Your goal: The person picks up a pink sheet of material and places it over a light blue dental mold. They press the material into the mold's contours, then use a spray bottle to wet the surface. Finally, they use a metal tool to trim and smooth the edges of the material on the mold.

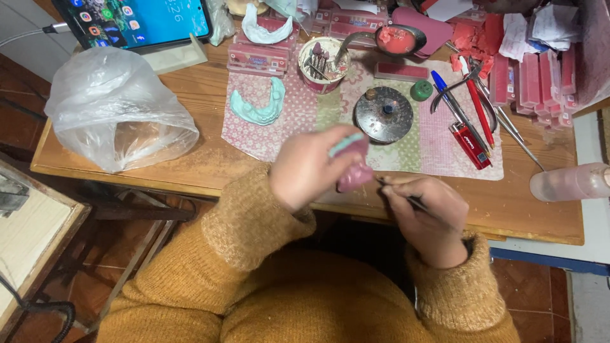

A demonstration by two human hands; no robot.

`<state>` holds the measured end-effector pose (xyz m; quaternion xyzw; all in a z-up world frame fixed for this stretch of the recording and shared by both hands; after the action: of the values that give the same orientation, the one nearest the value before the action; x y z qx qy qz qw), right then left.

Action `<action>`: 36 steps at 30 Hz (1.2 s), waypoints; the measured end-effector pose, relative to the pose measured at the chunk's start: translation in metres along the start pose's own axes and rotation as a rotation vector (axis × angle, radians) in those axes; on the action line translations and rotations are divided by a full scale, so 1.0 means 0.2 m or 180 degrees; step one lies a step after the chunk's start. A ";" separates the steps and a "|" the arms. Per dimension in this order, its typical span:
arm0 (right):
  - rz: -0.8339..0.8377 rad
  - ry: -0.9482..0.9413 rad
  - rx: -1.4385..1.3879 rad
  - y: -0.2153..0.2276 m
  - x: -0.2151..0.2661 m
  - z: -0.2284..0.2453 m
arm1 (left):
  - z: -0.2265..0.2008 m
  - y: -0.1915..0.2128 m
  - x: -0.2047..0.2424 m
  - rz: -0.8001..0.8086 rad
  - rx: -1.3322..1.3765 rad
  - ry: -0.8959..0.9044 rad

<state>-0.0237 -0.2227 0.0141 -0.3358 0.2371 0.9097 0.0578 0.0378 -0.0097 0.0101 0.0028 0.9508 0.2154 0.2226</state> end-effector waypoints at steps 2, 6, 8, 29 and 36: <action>-0.0068 -0.0070 0.0155 0.04 0.01 -0.04 | 0.00 0.01 -0.01 -0.0043 -0.0025 0.0059; -0.0303 -0.0434 0.0374 0.09 0.05 -0.10 | -0.01 0.01 0.02 -0.0113 -0.0273 0.0039; -0.0465 -0.0372 0.0210 0.10 0.07 -0.13 | 0.01 0.01 -0.01 -0.0131 0.0058 0.0071; -0.0762 -0.0420 -0.0346 0.04 0.12 -0.08 | 0.11 -0.01 0.00 0.0342 0.3041 0.1272; -0.0439 0.0081 -0.0438 0.01 0.07 0.03 | -0.08 0.06 -0.01 -0.0345 0.0177 -0.0127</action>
<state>-0.0393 -0.2228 0.0095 -0.3661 0.1512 0.9134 0.0941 0.0313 -0.0060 0.0285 -0.0382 0.9506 0.1763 0.2527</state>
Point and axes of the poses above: each hand's wrist, its own x-axis away from the middle knuckle, its own y-axis out of the back of the hand, z = x × y, the point moved 4 cm from there along -x, towards the middle knuckle, and after that the axes turned 11 degrees about -z, right-handed, at the moved point
